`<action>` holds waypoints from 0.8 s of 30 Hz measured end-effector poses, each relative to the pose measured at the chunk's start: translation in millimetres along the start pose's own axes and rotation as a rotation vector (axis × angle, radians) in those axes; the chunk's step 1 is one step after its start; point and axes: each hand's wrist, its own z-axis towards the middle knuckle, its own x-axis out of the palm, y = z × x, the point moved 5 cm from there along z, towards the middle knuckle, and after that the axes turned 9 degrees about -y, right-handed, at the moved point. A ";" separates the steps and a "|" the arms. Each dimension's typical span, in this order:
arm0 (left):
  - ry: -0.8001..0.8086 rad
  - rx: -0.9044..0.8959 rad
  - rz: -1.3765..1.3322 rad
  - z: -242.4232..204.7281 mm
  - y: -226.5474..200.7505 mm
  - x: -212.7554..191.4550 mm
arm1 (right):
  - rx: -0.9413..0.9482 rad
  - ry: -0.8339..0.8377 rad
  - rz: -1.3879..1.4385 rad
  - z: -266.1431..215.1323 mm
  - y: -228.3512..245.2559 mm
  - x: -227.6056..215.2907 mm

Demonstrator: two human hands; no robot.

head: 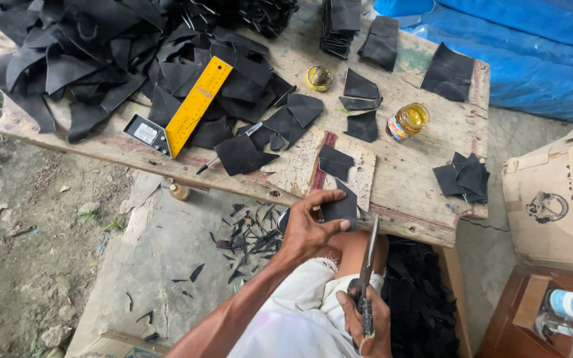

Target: The person applies glue to the edges of black leather pieces with their fingers, presses them together, and trims the excess material using shears on a wooden table.

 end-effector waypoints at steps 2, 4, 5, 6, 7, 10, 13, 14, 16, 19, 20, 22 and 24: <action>0.042 0.022 0.033 5.7 -5.1 -4.3 | 0.029 0.089 0.033 -0.2 4.0 2.3; 0.079 0.027 0.062 8.2 -8.9 -5.1 | 0.056 0.222 0.069 -3.3 10.5 8.8; 0.092 0.021 0.075 8.4 -10.3 -5.1 | 0.070 0.287 0.089 -4.9 14.8 12.1; 0.106 0.015 0.088 8.3 -11.4 -4.7 | 0.087 0.292 0.035 -4.7 18.3 12.8; 0.109 0.028 0.074 7.9 -13.5 -4.8 | 0.105 0.299 -0.020 -4.4 22.0 13.6; 0.122 0.043 0.053 7.2 -17.8 -3.7 | 0.067 0.300 -0.116 -0.5 37.4 17.2; 0.125 0.016 0.093 5.1 -17.2 -2.5 | 0.029 0.300 -0.157 2.2 47.8 19.0; 0.123 0.016 0.117 4.6 -17.0 -2.2 | 0.024 0.301 -0.166 2.6 49.5 19.3; 0.120 0.023 0.120 4.5 -17.8 -2.1 | -0.002 0.297 -0.203 3.7 52.3 19.8; 0.116 0.032 0.075 5.2 -19.2 -1.4 | -0.030 0.287 -0.251 4.4 54.0 19.5; 0.110 0.029 0.072 5.3 -19.4 -1.6 | -0.037 0.284 -0.266 4.3 54.6 19.3; 0.098 0.011 0.086 4.5 -19.3 -1.6 | 0.004 0.290 -0.265 3.4 53.7 18.5; 0.082 -0.014 0.120 3.3 -19.2 -2.6 | 0.015 0.290 -0.267 2.7 54.5 18.3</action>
